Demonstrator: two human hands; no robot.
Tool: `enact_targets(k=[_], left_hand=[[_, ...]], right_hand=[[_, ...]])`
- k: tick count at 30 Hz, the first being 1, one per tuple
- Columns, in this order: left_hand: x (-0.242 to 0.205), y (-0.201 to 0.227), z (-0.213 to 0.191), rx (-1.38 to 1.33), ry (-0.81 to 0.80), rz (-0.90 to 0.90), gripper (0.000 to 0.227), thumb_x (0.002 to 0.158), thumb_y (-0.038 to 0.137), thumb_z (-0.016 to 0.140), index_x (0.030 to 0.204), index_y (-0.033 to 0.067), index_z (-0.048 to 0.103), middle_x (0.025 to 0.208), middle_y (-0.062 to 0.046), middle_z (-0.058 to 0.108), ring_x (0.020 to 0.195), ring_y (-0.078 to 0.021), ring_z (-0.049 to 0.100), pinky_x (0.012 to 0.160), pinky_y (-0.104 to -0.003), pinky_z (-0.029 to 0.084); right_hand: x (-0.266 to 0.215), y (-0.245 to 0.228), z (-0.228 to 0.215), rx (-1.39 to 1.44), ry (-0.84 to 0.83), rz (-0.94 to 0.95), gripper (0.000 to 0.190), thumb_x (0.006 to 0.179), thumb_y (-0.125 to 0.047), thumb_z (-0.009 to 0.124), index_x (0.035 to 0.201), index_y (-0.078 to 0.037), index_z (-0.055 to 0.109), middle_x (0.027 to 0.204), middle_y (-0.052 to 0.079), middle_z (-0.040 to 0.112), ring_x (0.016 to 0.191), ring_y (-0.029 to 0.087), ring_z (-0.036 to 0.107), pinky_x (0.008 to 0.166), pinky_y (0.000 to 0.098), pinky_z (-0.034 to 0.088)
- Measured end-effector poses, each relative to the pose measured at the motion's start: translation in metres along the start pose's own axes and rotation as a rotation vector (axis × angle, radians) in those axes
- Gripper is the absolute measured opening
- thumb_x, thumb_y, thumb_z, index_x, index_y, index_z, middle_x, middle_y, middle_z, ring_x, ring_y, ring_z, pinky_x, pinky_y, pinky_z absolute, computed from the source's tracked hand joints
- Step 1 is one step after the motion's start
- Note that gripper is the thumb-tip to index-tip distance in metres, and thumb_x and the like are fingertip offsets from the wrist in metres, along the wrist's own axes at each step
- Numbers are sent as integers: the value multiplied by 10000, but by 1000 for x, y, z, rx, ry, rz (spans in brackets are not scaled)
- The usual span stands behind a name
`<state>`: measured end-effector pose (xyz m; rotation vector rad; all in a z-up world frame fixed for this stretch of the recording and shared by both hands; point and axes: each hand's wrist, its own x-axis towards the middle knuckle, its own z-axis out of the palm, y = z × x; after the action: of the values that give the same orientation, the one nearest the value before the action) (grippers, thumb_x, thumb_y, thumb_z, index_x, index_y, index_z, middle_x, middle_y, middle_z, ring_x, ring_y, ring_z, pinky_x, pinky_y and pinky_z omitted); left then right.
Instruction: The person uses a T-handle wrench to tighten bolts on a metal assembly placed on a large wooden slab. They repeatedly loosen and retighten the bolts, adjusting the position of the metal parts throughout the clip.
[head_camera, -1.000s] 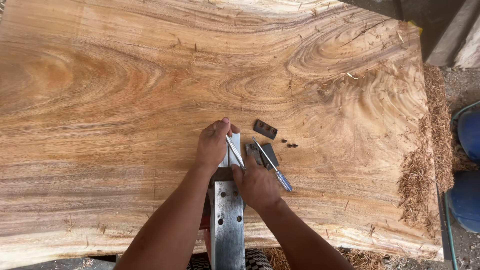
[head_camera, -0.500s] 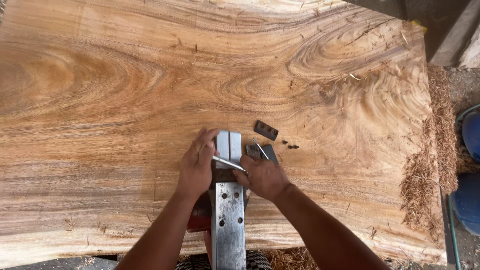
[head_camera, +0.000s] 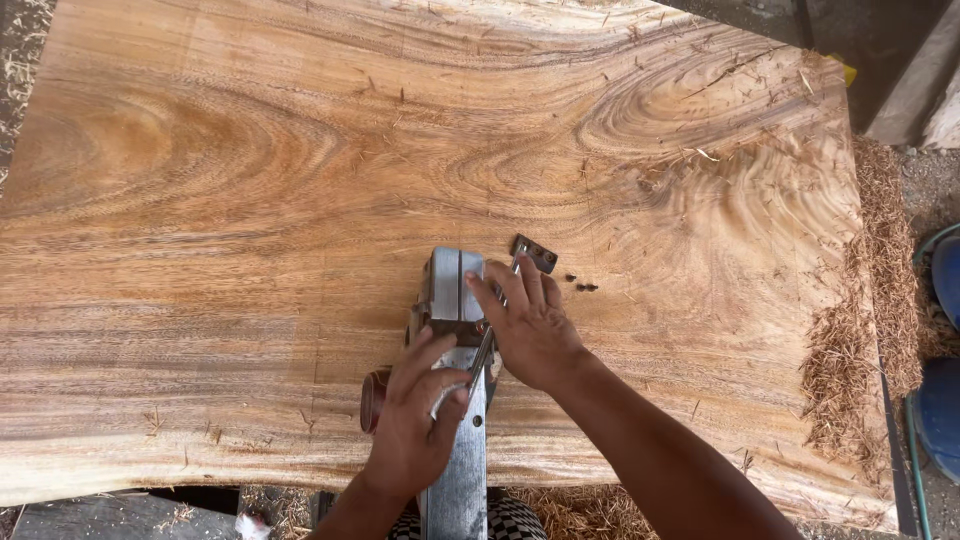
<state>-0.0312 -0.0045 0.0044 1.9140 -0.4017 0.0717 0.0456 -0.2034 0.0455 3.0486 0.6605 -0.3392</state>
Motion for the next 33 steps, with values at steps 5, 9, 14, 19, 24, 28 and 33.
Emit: enact_targets(k=[5,9,14,19,24,28,33], left_hand=[[44,-28,-3,86,14,24,243,971,188,653,1149,31,702,1510,-232,509,1481,-478,391,1184,-568,393],[81,-24,-2,267,-148,31,392,841,153,703,1232,136,725,1588,-181,409,1518,-465,255,1212,-597,273],[103,-9,18,381,-276,-76,405,779,234,822,1182,215,784,1655,-143,313,1505,-471,97,1182,-657,78],[99,-13,22,403,-247,-128,293,699,318,899,952,184,831,1625,-153,320,1538,-444,140,1239,-602,165],[102,-13,20,366,-258,-184,345,646,360,929,936,200,833,1609,-134,319,1533,-427,156,1239,-573,207],[98,-12,15,315,-228,-83,396,634,376,922,980,211,825,1612,-127,313,1509,-457,163,1220,-584,224],[97,-11,9,331,-352,-157,401,673,392,920,1031,241,822,1636,-98,276,1511,-465,81,1198,-640,168]], right_hand=[[-2,-9,2,121,-115,158,834,845,17,565,1591,-54,199,1581,213,187,1478,500,190,1184,599,254],[-2,-6,12,198,-50,150,799,871,34,544,1597,-73,229,1635,177,206,1516,451,181,1197,536,267],[-10,0,14,335,153,41,764,853,24,519,1577,-15,279,1609,237,343,1469,457,342,1147,472,415],[-13,-2,-16,525,13,516,531,996,-281,606,1466,-91,450,1372,195,555,1166,353,646,970,468,548],[0,-9,-47,370,-184,423,280,984,-368,613,1205,-228,712,956,119,739,922,304,740,846,467,597],[-3,-11,-47,296,-266,383,280,1043,-309,534,1274,-333,691,935,145,720,881,315,730,799,474,600],[-8,0,-31,366,-35,197,302,987,-149,592,1248,-240,716,1013,119,737,876,291,742,768,450,619]])
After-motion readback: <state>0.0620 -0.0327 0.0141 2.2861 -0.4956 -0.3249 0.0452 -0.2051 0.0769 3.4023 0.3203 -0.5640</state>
